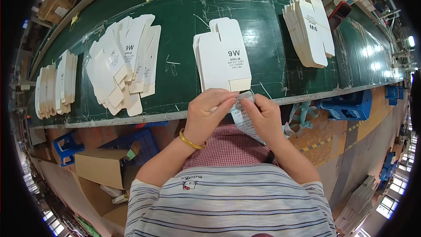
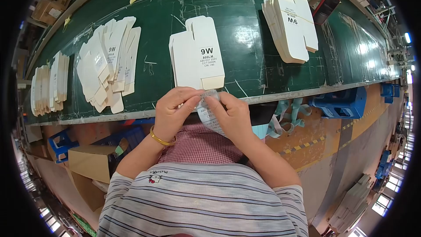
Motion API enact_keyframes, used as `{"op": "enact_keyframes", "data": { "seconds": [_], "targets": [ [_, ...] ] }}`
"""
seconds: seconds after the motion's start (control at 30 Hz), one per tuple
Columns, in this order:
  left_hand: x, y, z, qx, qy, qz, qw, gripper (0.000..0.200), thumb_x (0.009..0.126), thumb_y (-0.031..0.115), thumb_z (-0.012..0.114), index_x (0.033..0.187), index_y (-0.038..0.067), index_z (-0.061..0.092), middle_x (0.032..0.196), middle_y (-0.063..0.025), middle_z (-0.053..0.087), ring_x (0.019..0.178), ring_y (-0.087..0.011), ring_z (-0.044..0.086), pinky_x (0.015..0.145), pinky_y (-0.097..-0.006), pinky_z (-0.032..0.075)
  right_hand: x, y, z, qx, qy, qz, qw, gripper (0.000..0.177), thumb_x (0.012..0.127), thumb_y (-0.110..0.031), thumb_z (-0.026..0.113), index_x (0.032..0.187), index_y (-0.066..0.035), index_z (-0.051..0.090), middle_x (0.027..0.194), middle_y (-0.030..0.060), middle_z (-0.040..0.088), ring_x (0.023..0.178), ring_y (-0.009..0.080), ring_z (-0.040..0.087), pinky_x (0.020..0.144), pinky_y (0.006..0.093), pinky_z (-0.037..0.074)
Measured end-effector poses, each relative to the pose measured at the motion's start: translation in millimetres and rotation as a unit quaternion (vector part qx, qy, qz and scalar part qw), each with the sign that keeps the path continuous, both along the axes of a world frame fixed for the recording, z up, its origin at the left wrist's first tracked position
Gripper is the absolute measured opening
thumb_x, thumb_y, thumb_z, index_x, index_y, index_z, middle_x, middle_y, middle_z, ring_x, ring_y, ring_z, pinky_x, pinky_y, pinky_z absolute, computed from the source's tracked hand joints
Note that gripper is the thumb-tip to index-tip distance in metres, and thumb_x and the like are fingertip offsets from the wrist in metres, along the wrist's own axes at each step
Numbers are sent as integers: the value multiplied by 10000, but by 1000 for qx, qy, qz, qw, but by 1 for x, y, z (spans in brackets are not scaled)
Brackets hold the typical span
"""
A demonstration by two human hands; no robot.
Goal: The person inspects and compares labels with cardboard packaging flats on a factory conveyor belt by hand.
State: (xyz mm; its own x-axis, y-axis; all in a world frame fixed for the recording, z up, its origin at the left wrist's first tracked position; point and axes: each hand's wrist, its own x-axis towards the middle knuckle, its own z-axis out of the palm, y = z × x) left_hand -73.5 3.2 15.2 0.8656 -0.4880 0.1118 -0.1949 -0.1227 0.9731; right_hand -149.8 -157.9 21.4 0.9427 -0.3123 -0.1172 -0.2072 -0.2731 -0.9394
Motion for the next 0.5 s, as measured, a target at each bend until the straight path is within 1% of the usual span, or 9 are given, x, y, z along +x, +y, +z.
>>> {"op": "enact_keyframes", "data": {
  "seconds": [0.07,0.1,0.17,0.23,0.27,0.37,0.4,0.5],
  "targets": [
    [5,-2,-2,7,-15,3,1000,166,873,53,691,1024,14,747,955,-91,707,850,-144,643,738,-241,497,3,-2,3,-4,22,-5,1000,259,929,-206,660,828,28,617,642,79,577,567,114,488,522,287,411],
    [7,-3,-3,10,-22,6,1000,167,873,56,691,1025,14,748,941,-90,708,841,-147,644,729,-243,496,3,-4,3,-2,31,-2,1000,255,930,-206,658,840,29,619,654,84,583,579,110,496,531,285,415],
    [11,-4,-2,23,4,8,1000,170,879,58,688,1032,12,748,914,-78,706,817,-127,633,696,-231,486,5,-5,3,3,51,8,999,249,932,-206,655,864,31,622,678,92,596,603,100,510,547,282,423],
    [18,-3,-3,29,17,18,999,168,883,58,685,1031,11,750,908,-75,705,801,-114,626,681,-223,481,4,-3,-8,3,34,7,999,239,938,-205,645,903,30,630,709,90,610,635,91,525,571,279,434],
    [21,-1,-4,36,20,4,999,218,881,67,692,1090,20,735,889,-70,699,788,-94,620,666,-213,478,4,-3,-12,3,26,7,1000,236,941,-205,641,923,30,634,724,89,618,652,87,532,582,277,439],
    [29,1,0,87,43,-19,995,369,868,140,710,1222,45,669,843,-117,705,741,-160,655,664,-271,516,11,-4,-8,73,69,-5,995,227,953,-200,621,960,27,639,762,75,636,685,85,543,613,274,453],
    [30,0,1,49,88,-9,995,490,868,154,716,1328,46,585,853,-123,695,707,-158,644,649,-274,518,15,-5,-6,93,82,-15,992,245,966,-209,606,984,31,653,768,47,644,683,78,542,608,266,454],
    [48,6,-6,74,-15,8,997,430,889,67,669,1310,27,592,917,-83,686,776,-109,634,702,-247,515,30,-13,-12,146,134,-51,979,262,980,-211,589,1000,41,659,773,30,647,672,64,535,601,250,448]
  ]
}}
